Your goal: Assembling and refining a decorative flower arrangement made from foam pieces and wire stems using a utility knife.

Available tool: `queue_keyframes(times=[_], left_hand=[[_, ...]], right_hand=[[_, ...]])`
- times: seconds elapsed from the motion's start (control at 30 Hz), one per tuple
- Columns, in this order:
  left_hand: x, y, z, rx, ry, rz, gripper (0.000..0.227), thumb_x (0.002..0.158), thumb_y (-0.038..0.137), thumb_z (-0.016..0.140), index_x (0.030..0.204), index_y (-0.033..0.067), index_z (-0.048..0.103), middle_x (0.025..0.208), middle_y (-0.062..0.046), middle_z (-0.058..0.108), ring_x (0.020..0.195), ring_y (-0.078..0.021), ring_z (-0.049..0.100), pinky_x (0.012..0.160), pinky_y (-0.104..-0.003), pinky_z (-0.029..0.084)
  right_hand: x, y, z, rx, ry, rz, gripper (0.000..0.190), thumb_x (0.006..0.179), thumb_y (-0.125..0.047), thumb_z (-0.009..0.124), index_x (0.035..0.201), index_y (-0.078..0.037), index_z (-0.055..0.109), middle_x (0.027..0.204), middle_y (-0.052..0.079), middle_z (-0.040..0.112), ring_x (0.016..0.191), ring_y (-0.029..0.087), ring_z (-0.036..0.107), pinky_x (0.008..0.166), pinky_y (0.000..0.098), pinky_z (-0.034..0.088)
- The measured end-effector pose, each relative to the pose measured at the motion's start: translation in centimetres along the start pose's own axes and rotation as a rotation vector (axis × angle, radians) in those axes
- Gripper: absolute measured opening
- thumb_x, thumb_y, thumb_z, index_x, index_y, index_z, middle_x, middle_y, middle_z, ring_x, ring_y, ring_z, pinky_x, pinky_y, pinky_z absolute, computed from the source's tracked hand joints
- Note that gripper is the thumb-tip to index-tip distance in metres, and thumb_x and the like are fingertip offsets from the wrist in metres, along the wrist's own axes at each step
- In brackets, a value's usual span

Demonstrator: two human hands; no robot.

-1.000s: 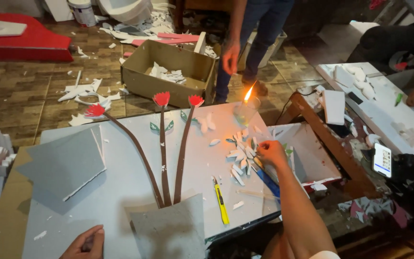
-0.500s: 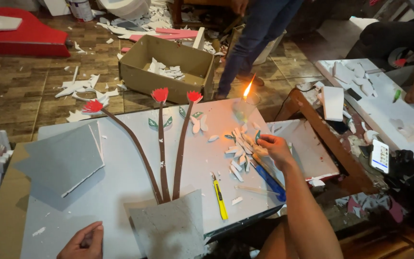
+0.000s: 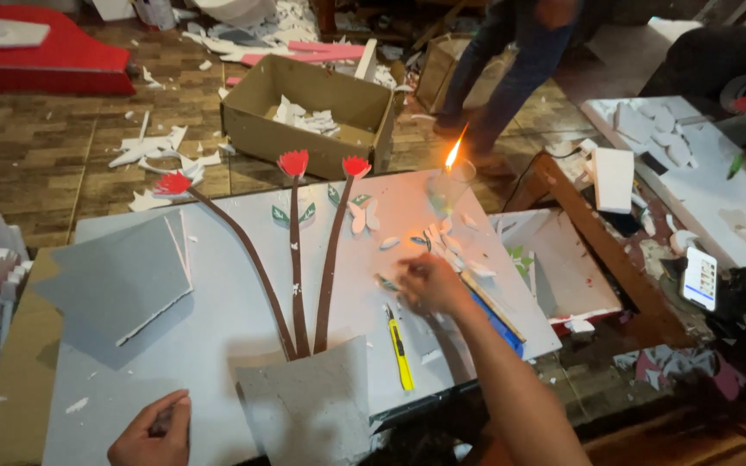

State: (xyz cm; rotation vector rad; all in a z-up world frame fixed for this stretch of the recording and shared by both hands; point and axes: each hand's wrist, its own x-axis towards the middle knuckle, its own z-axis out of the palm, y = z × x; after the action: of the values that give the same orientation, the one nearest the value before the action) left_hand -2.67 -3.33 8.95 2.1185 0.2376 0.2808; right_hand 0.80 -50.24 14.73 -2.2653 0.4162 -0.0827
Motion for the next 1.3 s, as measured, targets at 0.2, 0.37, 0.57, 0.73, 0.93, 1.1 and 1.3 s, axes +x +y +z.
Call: queue_keyframes(times=[0.2, 0.37, 0.57, 0.73, 0.93, 1.1, 1.3], left_hand=[[0.1, 0.6, 0.0, 0.026, 0.006, -0.038, 0.009, 0.087, -0.002, 0.079, 0.095, -0.0038, 0.081, 0.068, -0.014, 0.072, 0.055, -0.0194, 0.057, 0.057, -0.028, 0.048], [0.1, 1.6, -0.5, 0.038, -0.017, -0.080, 0.011, 0.087, 0.000, 0.079, 0.097, -0.0026, 0.082, 0.068, -0.015, 0.073, 0.055, -0.0197, 0.059, 0.056, -0.029, 0.050], [-0.1, 2.3, -1.0, 0.032, -0.036, -0.047, 0.011, 0.087, 0.000, 0.078, 0.097, -0.0013, 0.081, 0.063, -0.013, 0.069, 0.054, -0.0185, 0.057, 0.055, -0.028, 0.048], [-0.1, 2.9, -1.5, 0.064, -0.081, -0.087, 0.012, 0.088, 0.000, 0.078, 0.099, -0.0017, 0.082, 0.061, -0.014, 0.069, 0.051, -0.0187, 0.054, 0.053, -0.028, 0.046], [-0.3, 2.9, -1.7, 0.046, -0.073, -0.034, 0.013, 0.091, 0.003, 0.075, 0.102, -0.0026, 0.080, 0.067, -0.013, 0.071, 0.054, -0.0190, 0.056, 0.058, -0.029, 0.049], [-0.1, 2.6, -1.8, 0.058, -0.110, -0.030, 0.015, 0.092, 0.005, 0.074, 0.104, -0.0032, 0.079, 0.071, -0.012, 0.074, 0.058, -0.0186, 0.062, 0.060, -0.029, 0.051], [-0.2, 2.8, -1.7, -0.012, -0.066, 0.007, 0.015, 0.089, 0.005, 0.074, 0.100, -0.0020, 0.080, 0.067, -0.011, 0.072, 0.058, -0.0177, 0.061, 0.060, -0.028, 0.051]], right_hand=[[5.4, 3.5, -3.0, -0.443, 0.433, 0.076, 0.029, 0.082, -0.038, 0.074, 0.088, -0.011, 0.080, 0.090, 0.009, 0.073, 0.084, 0.030, 0.065, 0.084, 0.0409, 0.050], [6.9, 4.4, -3.6, -0.252, 0.273, 0.185, 0.028, 0.078, -0.035, 0.072, 0.089, -0.010, 0.080, 0.078, 0.007, 0.074, 0.077, 0.025, 0.065, 0.078, 0.0368, 0.049], [6.0, 5.7, -6.3, 0.521, 0.164, 0.232, 0.016, 0.088, -0.014, 0.072, 0.096, -0.002, 0.077, 0.084, 0.005, 0.066, 0.076, 0.014, 0.057, 0.070, 0.0245, 0.046], [4.4, 3.6, -7.4, 0.563, 0.098, 0.208, 0.015, 0.089, -0.014, 0.070, 0.097, -0.002, 0.075, 0.094, 0.008, 0.076, 0.087, 0.015, 0.059, 0.081, 0.0257, 0.048], [2.6, 0.7, -7.9, 0.517, 0.058, 0.148, 0.015, 0.085, -0.008, 0.075, 0.098, 0.000, 0.076, 0.091, 0.009, 0.074, 0.087, 0.015, 0.065, 0.083, 0.0246, 0.046], [1.9, -1.6, -6.7, 0.423, -0.096, 0.130, 0.029, 0.086, 0.003, 0.073, 0.114, 0.002, 0.078, 0.101, 0.013, 0.077, 0.090, 0.017, 0.068, 0.088, 0.0274, 0.053], [1.9, -4.1, -4.1, 0.187, -0.220, 0.052, 0.026, 0.088, 0.001, 0.072, 0.112, -0.004, 0.081, 0.088, 0.007, 0.071, 0.078, 0.014, 0.060, 0.071, 0.0253, 0.049]])
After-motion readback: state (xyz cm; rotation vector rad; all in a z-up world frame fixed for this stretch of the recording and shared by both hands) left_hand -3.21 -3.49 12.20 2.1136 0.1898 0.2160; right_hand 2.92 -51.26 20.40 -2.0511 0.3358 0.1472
